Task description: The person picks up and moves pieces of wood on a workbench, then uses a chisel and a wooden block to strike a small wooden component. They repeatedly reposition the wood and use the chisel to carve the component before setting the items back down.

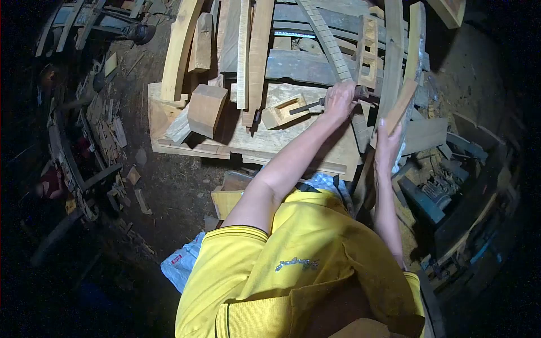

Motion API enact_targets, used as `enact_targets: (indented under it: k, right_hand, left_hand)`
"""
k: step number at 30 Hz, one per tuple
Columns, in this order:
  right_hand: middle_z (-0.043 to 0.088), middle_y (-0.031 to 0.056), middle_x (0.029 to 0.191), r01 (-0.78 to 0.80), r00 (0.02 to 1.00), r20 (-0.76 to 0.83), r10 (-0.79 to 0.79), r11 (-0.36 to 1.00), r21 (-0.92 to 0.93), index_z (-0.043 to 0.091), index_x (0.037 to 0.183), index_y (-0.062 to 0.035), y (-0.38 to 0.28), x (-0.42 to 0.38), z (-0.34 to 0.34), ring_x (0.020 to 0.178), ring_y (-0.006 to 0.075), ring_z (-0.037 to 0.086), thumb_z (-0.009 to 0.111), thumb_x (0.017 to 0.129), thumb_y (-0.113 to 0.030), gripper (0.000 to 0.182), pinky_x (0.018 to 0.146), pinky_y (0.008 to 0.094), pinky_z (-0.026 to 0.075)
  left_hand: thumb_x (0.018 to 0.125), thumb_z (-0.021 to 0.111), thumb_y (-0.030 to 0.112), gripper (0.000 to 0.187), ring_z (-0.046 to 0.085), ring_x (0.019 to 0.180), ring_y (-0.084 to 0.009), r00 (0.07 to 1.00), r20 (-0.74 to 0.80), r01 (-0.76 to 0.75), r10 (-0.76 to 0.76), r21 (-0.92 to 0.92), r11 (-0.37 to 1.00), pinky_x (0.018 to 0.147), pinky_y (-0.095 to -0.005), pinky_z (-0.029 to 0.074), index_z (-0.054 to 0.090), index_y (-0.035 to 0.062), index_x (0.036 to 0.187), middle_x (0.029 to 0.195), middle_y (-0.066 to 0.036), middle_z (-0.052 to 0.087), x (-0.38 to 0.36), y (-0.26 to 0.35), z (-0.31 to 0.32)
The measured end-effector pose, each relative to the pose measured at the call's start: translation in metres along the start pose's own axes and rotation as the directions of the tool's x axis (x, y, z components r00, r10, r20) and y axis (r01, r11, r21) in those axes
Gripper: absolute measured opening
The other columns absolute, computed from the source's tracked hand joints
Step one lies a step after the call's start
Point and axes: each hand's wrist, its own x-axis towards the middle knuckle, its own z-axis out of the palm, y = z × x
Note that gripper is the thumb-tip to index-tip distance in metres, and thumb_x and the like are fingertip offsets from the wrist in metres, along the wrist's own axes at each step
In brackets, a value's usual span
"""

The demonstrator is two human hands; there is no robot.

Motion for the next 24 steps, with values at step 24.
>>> enact_targets:
  k: [24]
  right_hand:
    - [0.051,0.0189,0.118,0.059,0.992,0.129,-0.013,0.931,-0.360,0.030,0.133,0.0051,0.010,-0.035,-0.009,0.105,0.0231,0.052,0.058,0.087,-0.032,0.065,0.089,0.0325,0.040]
  left_hand:
    - [0.063,0.070,0.005,0.034,0.056,0.086,-0.0383,0.985,0.167,-0.038,0.043,-0.032,0.999,0.072,-0.0453,0.045,0.052,0.0060,0.092,0.084,-0.018,0.060,-0.010,-0.001,-0.008]
